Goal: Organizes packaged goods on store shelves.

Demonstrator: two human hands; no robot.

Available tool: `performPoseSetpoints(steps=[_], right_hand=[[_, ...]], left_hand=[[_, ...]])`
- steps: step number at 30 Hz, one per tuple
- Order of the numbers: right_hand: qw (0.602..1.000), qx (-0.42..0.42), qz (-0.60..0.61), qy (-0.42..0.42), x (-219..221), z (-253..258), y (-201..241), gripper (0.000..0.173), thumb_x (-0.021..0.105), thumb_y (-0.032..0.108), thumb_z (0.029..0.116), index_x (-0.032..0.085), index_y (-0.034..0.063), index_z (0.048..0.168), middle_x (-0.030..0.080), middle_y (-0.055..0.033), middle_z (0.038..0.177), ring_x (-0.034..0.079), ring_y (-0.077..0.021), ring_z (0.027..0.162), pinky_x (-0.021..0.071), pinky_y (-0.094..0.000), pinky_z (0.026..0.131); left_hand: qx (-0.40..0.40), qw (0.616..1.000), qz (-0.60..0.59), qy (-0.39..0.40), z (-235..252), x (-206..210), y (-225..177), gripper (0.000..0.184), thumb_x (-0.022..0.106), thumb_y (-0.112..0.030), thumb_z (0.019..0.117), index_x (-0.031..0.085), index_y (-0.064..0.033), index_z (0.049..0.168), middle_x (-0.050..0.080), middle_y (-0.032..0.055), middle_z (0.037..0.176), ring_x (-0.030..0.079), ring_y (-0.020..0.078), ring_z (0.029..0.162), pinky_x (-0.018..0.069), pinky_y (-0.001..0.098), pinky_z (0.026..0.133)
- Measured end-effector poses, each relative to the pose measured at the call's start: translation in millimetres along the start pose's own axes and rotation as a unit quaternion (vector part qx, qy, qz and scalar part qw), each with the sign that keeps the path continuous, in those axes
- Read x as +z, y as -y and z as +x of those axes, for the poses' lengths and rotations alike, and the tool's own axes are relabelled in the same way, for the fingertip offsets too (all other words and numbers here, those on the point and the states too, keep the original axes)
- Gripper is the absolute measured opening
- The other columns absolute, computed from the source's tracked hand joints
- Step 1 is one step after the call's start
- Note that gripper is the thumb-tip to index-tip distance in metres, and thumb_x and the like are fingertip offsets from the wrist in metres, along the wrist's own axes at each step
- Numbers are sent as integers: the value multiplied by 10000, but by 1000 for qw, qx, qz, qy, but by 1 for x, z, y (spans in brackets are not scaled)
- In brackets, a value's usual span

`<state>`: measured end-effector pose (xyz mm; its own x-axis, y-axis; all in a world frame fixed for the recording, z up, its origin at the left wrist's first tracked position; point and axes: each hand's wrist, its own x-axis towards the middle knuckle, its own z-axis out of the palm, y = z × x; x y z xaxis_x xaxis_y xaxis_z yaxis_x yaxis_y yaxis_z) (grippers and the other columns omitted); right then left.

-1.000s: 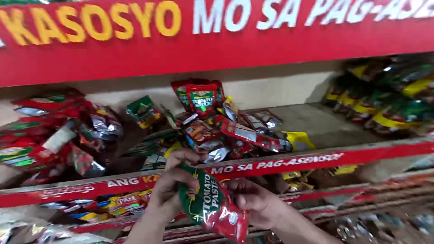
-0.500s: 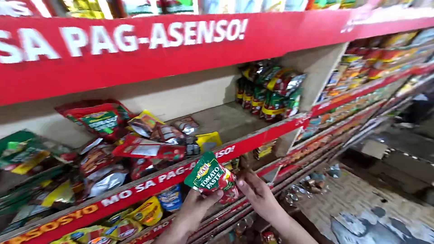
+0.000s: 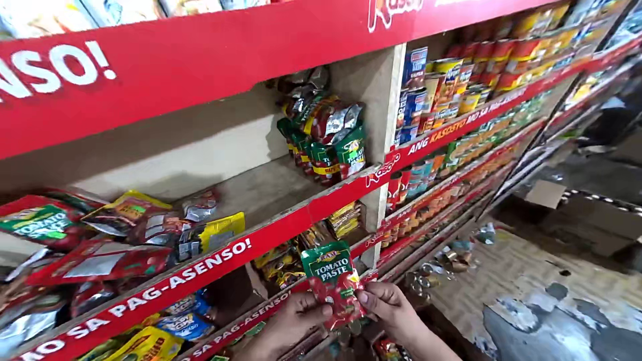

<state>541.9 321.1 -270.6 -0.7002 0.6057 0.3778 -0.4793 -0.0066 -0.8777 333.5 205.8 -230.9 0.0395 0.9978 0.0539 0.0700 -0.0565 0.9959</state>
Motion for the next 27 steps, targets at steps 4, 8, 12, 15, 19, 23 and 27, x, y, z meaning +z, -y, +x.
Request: performPoseSetpoints(steps=[4,8,12,15,19,23,27], right_hand=[[992,-34,-82,90,-15,-1,6,297,604,312,1043,635,174,782,585,163,703,529,98,653,441,-110,600],[987,27,84,134,-19,18,7,268,670,411,981,724,254,1193,750,92,1068,701,-13,933,594,-225,808],[995,13,93,32,-6,27,20,52,761,200,926,775,195,976,768,61,915,712,-16,807,602,-214,735],[997,-27,44,-49,9,30,25,41,760,125,909,761,167,913,754,64,867,700,-13,769,600,-211,713],[985,5,144,-95,26,34,34,89,800,54,845,745,123,849,747,-3,814,711,-60,723,613,-241,696],[984,-92,31,-152,36,38,25,107,764,51,875,706,130,834,709,56,794,657,-3,691,575,-187,658],[944,-220,-175,-175,36,40,11,172,743,189,936,631,101,839,638,69,811,589,46,706,522,-129,647]], left_hand=[[123,983,114,81,-5,-13,-17,185,677,-222,986,765,-71,926,760,-88,898,683,-66,841,582,164,774],[205,947,204,143,1,-24,-29,235,657,-223,1002,732,-19,912,750,-1,932,673,-35,932,557,175,854],[212,941,239,113,6,-22,-29,265,660,-242,999,736,-10,893,750,21,902,676,-27,903,557,181,834],[207,941,255,85,9,-30,-26,263,665,-260,994,756,-19,938,761,25,929,692,-11,915,573,210,850],[217,943,232,100,8,-39,-31,246,653,-256,1004,745,-33,955,760,-8,935,688,-33,914,574,178,842],[214,945,230,90,9,-42,-33,245,654,-257,1004,751,-35,965,765,-9,938,692,-33,913,577,182,839],[216,947,220,85,8,-43,-28,242,631,-257,1015,746,-44,997,764,-17,983,689,-30,951,574,187,866]])
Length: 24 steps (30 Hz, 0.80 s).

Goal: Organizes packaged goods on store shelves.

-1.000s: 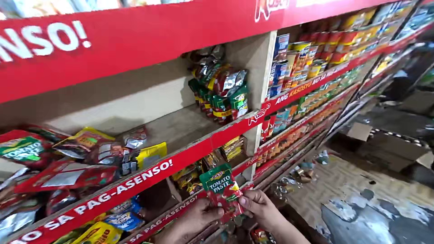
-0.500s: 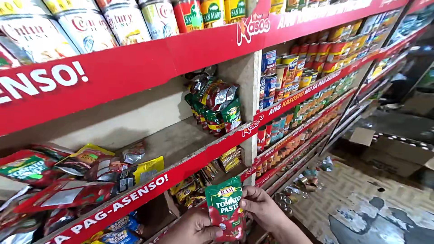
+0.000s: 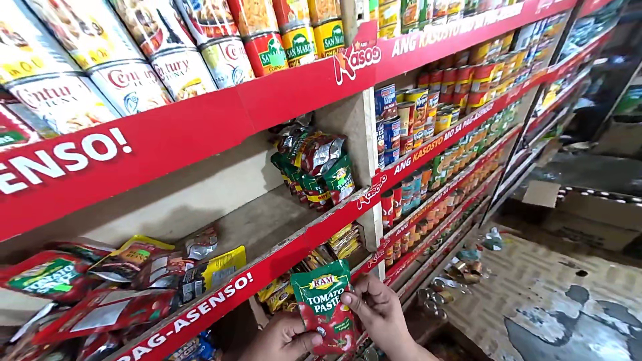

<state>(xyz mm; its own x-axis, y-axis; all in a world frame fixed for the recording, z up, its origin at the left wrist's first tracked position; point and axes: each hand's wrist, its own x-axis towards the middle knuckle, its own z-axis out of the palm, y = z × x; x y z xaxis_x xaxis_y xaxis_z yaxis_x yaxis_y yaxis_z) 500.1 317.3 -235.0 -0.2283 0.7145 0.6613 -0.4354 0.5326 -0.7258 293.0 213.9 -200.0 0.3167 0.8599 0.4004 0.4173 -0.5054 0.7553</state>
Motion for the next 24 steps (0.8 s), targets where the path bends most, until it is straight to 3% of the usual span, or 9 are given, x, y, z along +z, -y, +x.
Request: performPoseSetpoints(steps=[3,6,8,12,14,17,19,21,24], right_hand=[[994,93,54,13,2,5,8,124,705,154,951,632,104,864,644,78,801,606,32,692,537,-150,640],[924,293,230,83,-11,23,20,102,580,151,1018,658,126,959,718,45,867,679,-35,765,584,-228,721],[894,326,283,119,-20,29,14,86,611,103,985,684,131,948,725,31,870,683,-46,759,586,-225,716],[913,301,250,114,-23,27,8,124,661,10,910,701,122,877,716,49,783,671,-33,693,580,-215,683],[955,253,127,88,-20,23,10,89,640,9,933,656,91,902,675,65,780,646,-11,701,564,-198,691],[986,127,-92,50,-12,15,8,79,645,74,946,679,2,954,670,-8,872,635,7,756,551,-162,717],[990,71,-118,24,-8,12,6,102,633,80,946,673,-14,946,670,-57,914,638,-6,782,549,-156,722],[994,59,-58,65,-11,15,7,193,625,125,985,624,-50,1067,661,-81,1045,664,-22,892,580,-179,777],[979,109,38,170,-19,31,16,533,715,198,965,483,-79,1357,655,-72,1211,690,-67,1035,615,-250,871]], left_hand=[[-7,999,-6,-36,0,1,-3,220,609,-276,1024,744,-102,1042,756,-64,999,686,-40,943,579,185,857],[-25,995,-19,-91,2,6,-3,220,586,-314,1032,750,-169,1051,750,-116,990,687,-49,901,589,178,818],[-40,992,-24,-119,0,10,-1,220,581,-316,1035,751,-179,1055,750,-116,991,695,-33,883,598,186,793],[-72,987,-36,-136,-3,15,3,217,586,-322,1032,759,-197,1070,752,-121,1020,699,-21,915,598,204,826],[-70,987,0,-147,-2,19,4,216,599,-304,1027,758,-158,1020,748,-105,982,687,-36,899,584,185,822],[-21,965,196,-173,1,24,-1,354,594,-348,1027,711,-62,855,734,4,900,676,-16,897,554,166,833],[5,942,282,-185,2,27,-5,402,564,-385,1036,707,-59,849,733,47,927,682,15,922,552,169,835],[30,931,303,-204,5,25,-7,387,549,-400,1044,706,-84,885,728,28,948,676,-3,936,550,152,834],[66,921,305,-232,26,10,-14,376,553,-397,1046,687,-90,874,706,17,927,663,-10,924,548,148,826]])
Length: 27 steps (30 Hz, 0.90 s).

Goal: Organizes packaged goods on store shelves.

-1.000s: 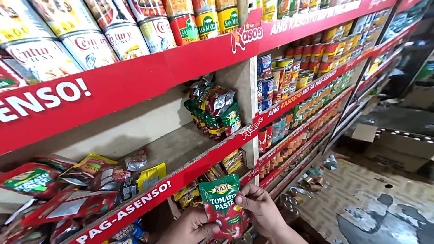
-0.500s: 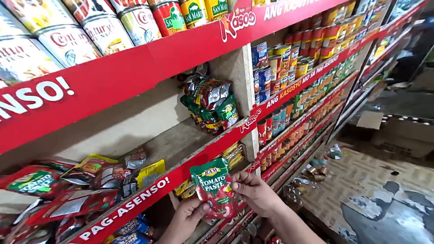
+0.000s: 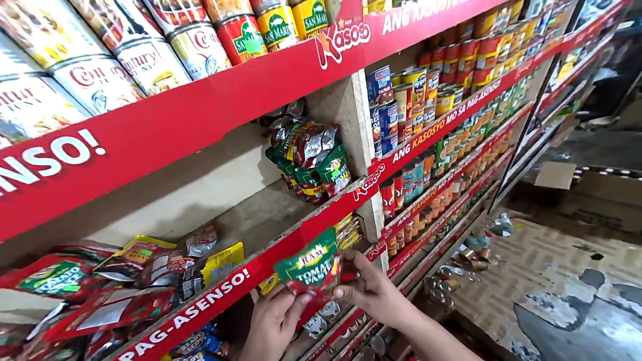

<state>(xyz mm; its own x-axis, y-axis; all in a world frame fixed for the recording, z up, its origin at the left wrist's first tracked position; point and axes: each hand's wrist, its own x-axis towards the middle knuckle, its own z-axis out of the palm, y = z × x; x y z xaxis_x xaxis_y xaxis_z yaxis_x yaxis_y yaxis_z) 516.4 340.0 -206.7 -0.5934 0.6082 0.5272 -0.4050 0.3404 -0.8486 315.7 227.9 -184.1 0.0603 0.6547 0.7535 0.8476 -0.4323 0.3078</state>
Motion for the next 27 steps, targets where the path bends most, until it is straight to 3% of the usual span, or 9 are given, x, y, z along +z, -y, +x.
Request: performPoseSetpoints(steps=[3,5,7,9,13,17,21,24,27], right_hand=[[998,-15,-53,-26,-16,36,26,375,721,163,945,619,-46,1239,722,-28,1040,694,-35,916,598,-232,837],[993,2,-110,-36,-34,68,43,330,726,152,944,650,-20,1214,731,-43,1021,698,-51,904,596,-255,834],[986,20,-166,-25,-47,96,53,315,748,127,936,644,-9,1201,713,-87,1017,693,-116,888,598,-321,810],[973,17,-228,-15,-49,115,57,325,772,127,922,621,-13,1174,692,-124,1000,687,-178,871,590,-379,786],[949,-5,-316,-1,-58,139,55,385,800,81,888,594,-31,1193,710,-163,1039,728,-249,926,611,-448,847],[919,3,-392,37,-80,166,45,375,761,76,911,595,-48,1224,695,-200,1062,705,-313,979,563,-510,908],[894,-2,-446,41,-97,180,37,312,762,80,909,635,-42,1166,694,-202,998,702,-336,927,556,-528,879],[878,9,-478,33,-93,185,33,323,742,73,924,643,-43,1209,698,-226,1030,701,-376,970,542,-548,911],[867,59,-487,88,-92,185,47,303,774,118,911,687,-30,1160,707,-216,1032,692,-365,987,527,-546,919]], left_hand=[[-56,997,38,22,59,-11,-9,362,600,-357,1015,728,-42,894,720,48,862,678,53,807,573,248,746],[-140,987,23,69,105,-19,-14,387,685,-344,968,685,5,1136,738,85,974,717,124,889,602,348,827],[-208,970,-88,88,142,-12,-9,507,819,-210,870,586,-9,1274,742,65,1063,736,116,949,627,330,867],[-263,944,-175,97,165,2,0,568,888,-115,786,604,-18,1268,742,74,1079,734,135,969,627,344,878],[-265,947,-150,102,182,21,18,497,928,-150,738,685,-35,1155,758,51,1020,734,113,949,622,338,875],[-232,962,-82,115,190,33,44,520,887,-267,810,666,-11,1204,745,92,1081,721,146,1011,591,391,944],[-229,964,-42,126,193,40,64,341,797,-301,905,724,-20,1085,752,99,998,729,172,944,594,416,907],[-231,962,60,134,197,44,62,391,746,-380,941,730,-4,1048,740,143,952,718,260,907,563,517,881],[-211,962,89,149,193,41,50,449,752,-424,927,714,-8,1092,736,144,953,720,265,912,565,525,869]])
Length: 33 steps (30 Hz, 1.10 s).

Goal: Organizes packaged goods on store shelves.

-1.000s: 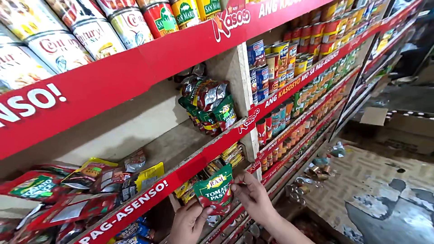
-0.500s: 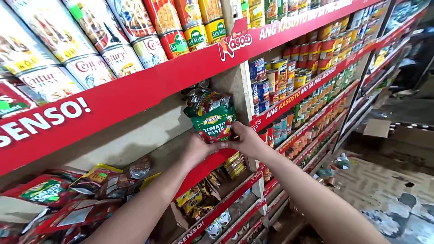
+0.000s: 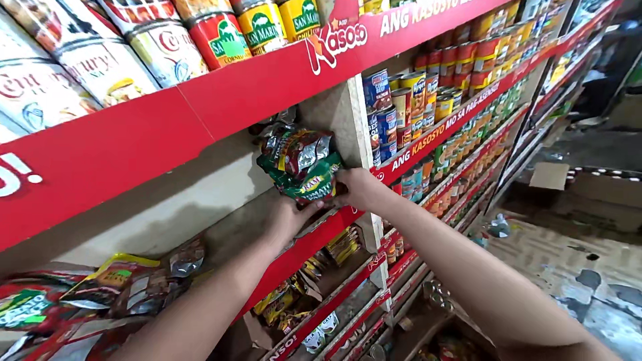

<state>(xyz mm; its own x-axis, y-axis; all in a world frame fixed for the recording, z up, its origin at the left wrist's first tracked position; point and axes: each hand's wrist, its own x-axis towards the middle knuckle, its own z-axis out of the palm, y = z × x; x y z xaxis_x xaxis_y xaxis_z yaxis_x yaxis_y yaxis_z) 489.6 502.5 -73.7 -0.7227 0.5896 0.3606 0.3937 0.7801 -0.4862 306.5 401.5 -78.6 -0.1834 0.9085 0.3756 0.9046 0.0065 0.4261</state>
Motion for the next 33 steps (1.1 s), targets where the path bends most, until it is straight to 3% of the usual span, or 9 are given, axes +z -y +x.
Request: performPoseSetpoints(steps=[2,5,10,15,19,22,25,30,33], right_hand=[[998,-11,0,60,-7,1,1,255,772,159,925,718,-36,1081,709,-198,990,681,-326,940,519,-511,882],[997,3,-4,80,-7,7,3,244,769,158,925,723,-38,1062,702,-202,994,667,-329,948,509,-521,877],[999,42,-13,29,-6,3,10,352,730,37,919,632,-20,1251,693,-220,1109,691,-367,1047,538,-544,934],[996,29,-78,-19,3,14,-2,291,602,-70,939,647,-50,1227,679,-248,1152,666,-413,1107,518,-558,976],[988,28,-146,-45,13,20,-2,359,615,-115,916,591,-77,1272,630,-273,1219,651,-447,1127,539,-561,944],[988,5,-155,-3,9,11,-5,334,627,-98,914,623,-66,1247,650,-265,1189,659,-445,1102,537,-576,926],[989,-29,-130,65,1,5,-7,174,573,-36,977,704,-50,1090,697,-236,1111,667,-417,1094,507,-573,964],[960,-49,-148,234,-13,9,4,281,485,86,1067,719,4,1200,689,-213,1212,631,-400,1180,460,-598,1007],[957,-11,-125,260,-7,16,12,267,459,46,1060,667,-90,1159,662,-278,1133,636,-434,1104,475,-616,943]], left_hand=[[11,1000,-17,5,-4,-4,-4,473,797,-405,889,709,-44,1182,751,116,1018,725,221,979,568,485,917],[30,999,-40,13,3,-4,1,466,790,-386,899,693,-25,1176,737,129,1050,712,227,1010,557,495,932],[32,998,-39,30,11,-6,9,482,776,-400,910,679,-32,1206,735,123,1058,714,219,1002,561,493,932],[10,982,-177,62,11,0,14,465,755,-253,941,593,-42,1323,711,81,1147,700,120,1021,589,358,919],[75,985,-149,46,12,9,14,353,703,-272,980,653,-60,1258,723,47,1130,687,68,1034,566,322,949],[103,987,-116,42,12,4,13,393,719,-253,969,627,-47,1289,711,61,1168,682,69,1062,559,323,973],[84,985,-138,60,13,-15,15,342,734,-193,954,647,-8,1229,735,62,1052,713,75,921,605,311,860],[20,973,-146,175,14,-77,24,320,729,-103,928,663,-81,1240,755,19,1039,730,92,894,623,287,801],[24,972,-154,177,14,-61,20,360,729,-76,930,636,-67,1279,739,34,1097,725,97,945,621,300,841]])
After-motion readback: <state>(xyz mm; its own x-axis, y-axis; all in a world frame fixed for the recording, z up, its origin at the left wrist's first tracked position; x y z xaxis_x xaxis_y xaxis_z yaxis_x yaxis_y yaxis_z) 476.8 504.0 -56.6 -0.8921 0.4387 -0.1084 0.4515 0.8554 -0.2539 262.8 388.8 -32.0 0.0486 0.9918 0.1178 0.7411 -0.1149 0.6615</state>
